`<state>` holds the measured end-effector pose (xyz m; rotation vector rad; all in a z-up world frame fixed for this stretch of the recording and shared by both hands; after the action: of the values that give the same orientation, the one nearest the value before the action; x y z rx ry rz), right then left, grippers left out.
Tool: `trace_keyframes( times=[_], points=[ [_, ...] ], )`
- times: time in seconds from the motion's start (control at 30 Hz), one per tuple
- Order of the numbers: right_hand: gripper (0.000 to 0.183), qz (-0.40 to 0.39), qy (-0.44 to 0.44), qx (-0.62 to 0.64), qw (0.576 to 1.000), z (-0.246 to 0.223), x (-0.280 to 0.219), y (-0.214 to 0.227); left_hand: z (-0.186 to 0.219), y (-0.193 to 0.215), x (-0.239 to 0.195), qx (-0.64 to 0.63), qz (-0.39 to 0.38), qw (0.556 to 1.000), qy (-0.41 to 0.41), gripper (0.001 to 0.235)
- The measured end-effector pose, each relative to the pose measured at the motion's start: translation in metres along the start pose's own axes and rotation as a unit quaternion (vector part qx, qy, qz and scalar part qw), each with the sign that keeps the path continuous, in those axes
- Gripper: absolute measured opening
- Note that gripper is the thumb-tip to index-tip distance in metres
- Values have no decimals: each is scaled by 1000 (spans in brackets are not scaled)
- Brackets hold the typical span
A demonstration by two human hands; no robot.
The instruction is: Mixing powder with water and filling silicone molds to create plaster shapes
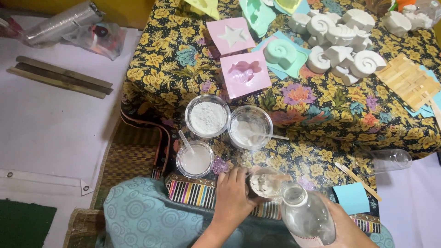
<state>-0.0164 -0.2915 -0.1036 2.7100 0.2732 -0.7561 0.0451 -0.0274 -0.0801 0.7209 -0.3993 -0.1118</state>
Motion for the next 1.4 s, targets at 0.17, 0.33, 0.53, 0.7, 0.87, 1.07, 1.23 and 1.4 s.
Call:
trace_keyframes(
  times=[0.17,0.33,0.53,0.7,0.87,1.07,1.23,1.4],
  points=[
    [98,-26,-17,-19,999,-23,-1,-6,2,6,-1,-8,17,1000,-4,76],
    [86,1,33,-72,997,-18,1,-2,7,12,-1,-2,47,998,-33,68],
    [108,-79,18,-74,994,-10,5,6,7,14,-1,-16,45,998,-29,72],
    [98,-91,37,-38,994,-19,7,1,8,14,-2,3,49,998,-40,71],
    [103,-99,25,11,995,-6,6,7,6,13,-3,2,51,998,-31,68],
    [99,19,61,-153,986,-27,-8,13,-2,12,-5,-52,3,999,-10,80],
    [97,0,153,-124,980,-65,-24,1,-10,46,-21,-234,-78,950,189,45],
    [94,-13,255,-81,964,-148,-40,-14,0,74,-14,-522,-11,836,166,27]
  ],
)
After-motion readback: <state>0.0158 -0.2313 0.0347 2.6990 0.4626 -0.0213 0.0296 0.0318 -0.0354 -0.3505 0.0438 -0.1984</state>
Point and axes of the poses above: each hand's wrist, its own x-axis towards the middle knuckle, its own y-axis out of the back of the hand, z = x × y, the point moved 7 cm from there along x, towards the middle knuckle, and after that the axes turned 5 degrees about -y, right-handed, at the moved point
